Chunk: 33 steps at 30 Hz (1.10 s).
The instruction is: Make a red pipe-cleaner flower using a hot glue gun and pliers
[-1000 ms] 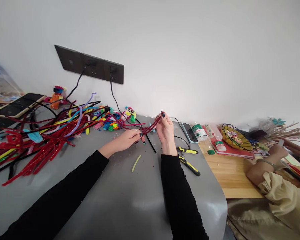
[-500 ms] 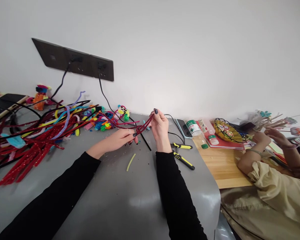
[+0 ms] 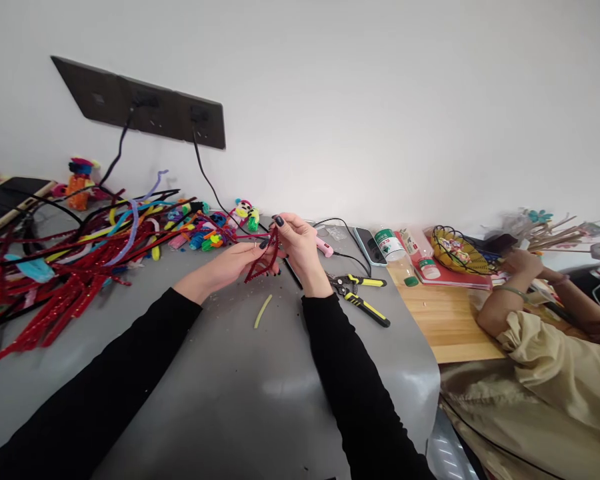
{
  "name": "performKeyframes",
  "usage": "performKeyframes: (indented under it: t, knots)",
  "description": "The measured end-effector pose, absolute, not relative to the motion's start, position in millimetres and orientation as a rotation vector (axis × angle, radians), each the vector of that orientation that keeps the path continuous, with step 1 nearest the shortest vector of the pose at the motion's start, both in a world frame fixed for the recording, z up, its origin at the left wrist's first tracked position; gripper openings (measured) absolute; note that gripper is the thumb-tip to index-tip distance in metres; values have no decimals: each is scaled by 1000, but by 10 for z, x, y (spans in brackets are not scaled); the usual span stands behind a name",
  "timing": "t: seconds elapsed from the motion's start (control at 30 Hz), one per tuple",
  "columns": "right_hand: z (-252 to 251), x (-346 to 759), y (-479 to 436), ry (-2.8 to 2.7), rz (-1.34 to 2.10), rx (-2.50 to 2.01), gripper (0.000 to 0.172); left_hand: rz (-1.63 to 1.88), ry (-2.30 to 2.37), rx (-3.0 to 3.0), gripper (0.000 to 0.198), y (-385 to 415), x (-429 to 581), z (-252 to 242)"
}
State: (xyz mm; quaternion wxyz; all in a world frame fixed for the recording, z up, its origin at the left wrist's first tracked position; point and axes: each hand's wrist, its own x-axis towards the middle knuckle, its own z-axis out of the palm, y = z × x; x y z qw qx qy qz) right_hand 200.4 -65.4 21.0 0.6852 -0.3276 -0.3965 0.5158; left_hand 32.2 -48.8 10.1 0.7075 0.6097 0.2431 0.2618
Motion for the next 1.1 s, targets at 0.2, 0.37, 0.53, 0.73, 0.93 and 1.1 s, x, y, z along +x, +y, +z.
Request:
performKeyframes:
  t: [0.2,0.37,0.53,0.73,0.93,1.1]
  knots:
    - [241,1981,-678,-835,1216,-658,7,560,534,1157,33,-521,321,117]
    - [287,1995,-690,-781,1216,-653,8,502,517,1094,31,-516,335,146]
    - [280,2022,-682,-775,1197,-647,6,434,497,1175,29,-529,312,169]
    - [244,2048,-648,-764,1166,-655,9,448,531,1335,34,-578,343,164]
    - [193,2070,-620,-787,1124,-615,17,470,589,1621,35,-587,385,128]
    - [175,2089,-602,-806,1085,-653,18,643,808,2100,33,-564,404,94]
